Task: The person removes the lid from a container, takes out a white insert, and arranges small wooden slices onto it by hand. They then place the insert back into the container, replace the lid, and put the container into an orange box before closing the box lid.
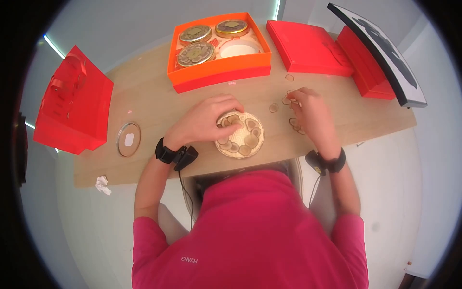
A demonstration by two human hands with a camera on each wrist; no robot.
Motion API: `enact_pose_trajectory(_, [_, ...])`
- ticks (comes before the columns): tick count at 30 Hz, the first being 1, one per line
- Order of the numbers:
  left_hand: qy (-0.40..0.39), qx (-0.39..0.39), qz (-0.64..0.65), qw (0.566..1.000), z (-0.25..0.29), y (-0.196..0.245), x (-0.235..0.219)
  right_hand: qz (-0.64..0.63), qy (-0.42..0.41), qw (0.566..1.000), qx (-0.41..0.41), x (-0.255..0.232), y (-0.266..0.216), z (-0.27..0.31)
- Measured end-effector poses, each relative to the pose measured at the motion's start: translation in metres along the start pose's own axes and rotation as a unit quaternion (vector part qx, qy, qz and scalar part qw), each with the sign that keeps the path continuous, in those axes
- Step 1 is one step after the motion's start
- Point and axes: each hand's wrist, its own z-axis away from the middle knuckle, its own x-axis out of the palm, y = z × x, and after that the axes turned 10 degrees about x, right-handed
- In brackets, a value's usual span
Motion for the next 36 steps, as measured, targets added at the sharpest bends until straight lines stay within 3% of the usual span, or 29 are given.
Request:
enact_pose_trajectory(6, [-0.018, 0.031, 0.0, 0.999, 0.0, -0.001, -0.002, 0.036, -0.051, 0.996, -0.059, 0.024, -0.002, -0.003])
enact_pose_trajectory(9, [-0.018, 0.022, 0.009, 1.0, 0.0, -0.001, -0.001, 0.034, -0.078, 0.996, -0.024, 0.028, -0.004, -0.005])
enact_pose_trajectory(15, [-0.011, 0.023, 0.02, 0.999, 0.0, -0.003, 0.0, 0.021, -0.08, 0.997, 0.01, 0.025, -0.005, -0.005])
enact_pose_trajectory(21, [0.004, 0.053, 0.01, 0.999, 0.001, -0.005, 0.0, -0.073, -0.046, 0.996, -0.034, 0.017, -0.026, -0.001])
enact_pose_trajectory(36, [0.079, 0.099, -0.076, 0.989, -0.002, -0.009, 0.001, -0.091, -0.029, 0.993, -0.073, 0.0, -0.058, 0.012])
